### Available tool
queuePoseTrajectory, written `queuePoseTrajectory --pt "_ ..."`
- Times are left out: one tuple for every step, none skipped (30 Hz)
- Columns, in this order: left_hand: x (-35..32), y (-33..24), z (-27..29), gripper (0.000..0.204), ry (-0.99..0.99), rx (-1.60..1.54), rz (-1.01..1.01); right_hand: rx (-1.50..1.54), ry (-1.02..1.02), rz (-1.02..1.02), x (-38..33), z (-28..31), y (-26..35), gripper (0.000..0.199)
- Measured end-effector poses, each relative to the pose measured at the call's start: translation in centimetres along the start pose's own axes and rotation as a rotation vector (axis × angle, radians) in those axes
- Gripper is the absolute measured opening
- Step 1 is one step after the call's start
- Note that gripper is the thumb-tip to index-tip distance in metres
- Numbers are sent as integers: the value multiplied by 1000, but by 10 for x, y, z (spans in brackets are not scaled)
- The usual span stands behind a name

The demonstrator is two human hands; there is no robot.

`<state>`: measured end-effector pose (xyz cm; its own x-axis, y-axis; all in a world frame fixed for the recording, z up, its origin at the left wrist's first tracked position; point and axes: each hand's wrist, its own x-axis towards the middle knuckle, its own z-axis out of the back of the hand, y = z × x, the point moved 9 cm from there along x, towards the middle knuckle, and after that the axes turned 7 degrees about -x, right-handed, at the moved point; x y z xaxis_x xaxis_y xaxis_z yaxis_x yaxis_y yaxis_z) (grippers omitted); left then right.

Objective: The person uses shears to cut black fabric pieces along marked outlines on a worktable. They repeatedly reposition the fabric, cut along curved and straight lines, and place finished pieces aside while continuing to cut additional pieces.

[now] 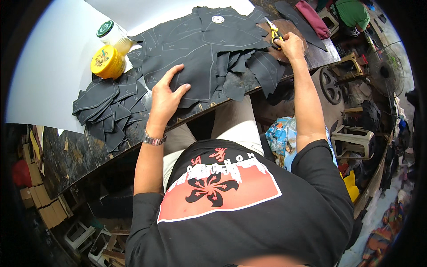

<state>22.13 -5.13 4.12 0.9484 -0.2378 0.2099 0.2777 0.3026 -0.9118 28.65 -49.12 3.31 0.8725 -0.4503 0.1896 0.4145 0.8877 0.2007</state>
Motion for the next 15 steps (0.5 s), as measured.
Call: queuePoseTrajectory --pt "-5 4 5 48 -5 -30 32 -11 -11 16 1 1 0 44" --pt "-8 9 10 46 -8 -62 62 -24 -20 29 1 3 0 44" --pt "-9 13 14 42 -20 -156 92 -31 5 33 3 1 -1 43" --pt "-10 16 19 40 -34 -190 110 -33 21 44 4 0 -1 42" --pt "-9 13 26 39 -57 -170 57 -35 40 49 6 -2 -1 42" --pt "-9 12 32 38 -83 -127 41 -35 56 52 6 -3 -2 41" --pt "-10 12 37 38 -105 -121 32 -40 68 49 7 -4 -3 40" --pt "-11 11 40 38 -119 -83 11 -45 70 65 7 -3 -3 40" --pt "-11 13 41 38 -118 -44 37 -51 71 71 7 -3 -2 40" --pt "-11 11 40 38 -117 -4 15 -57 74 77 7 -3 -1 40" --pt "-13 12 35 39 -65 -9 40 -54 72 99 7 -1 1 37" --pt "-15 12 29 39 -12 -8 59 -78 72 122 6 0 3 36" --pt "-19 16 24 39 39 19 134 -101 78 142 6 1 6 35" --pt "-23 12 18 39 100 54 141 -121 81 155 6 2 8 34" --pt "-26 5 16 42 114 123 132 -143 67 169 6 4 12 33"
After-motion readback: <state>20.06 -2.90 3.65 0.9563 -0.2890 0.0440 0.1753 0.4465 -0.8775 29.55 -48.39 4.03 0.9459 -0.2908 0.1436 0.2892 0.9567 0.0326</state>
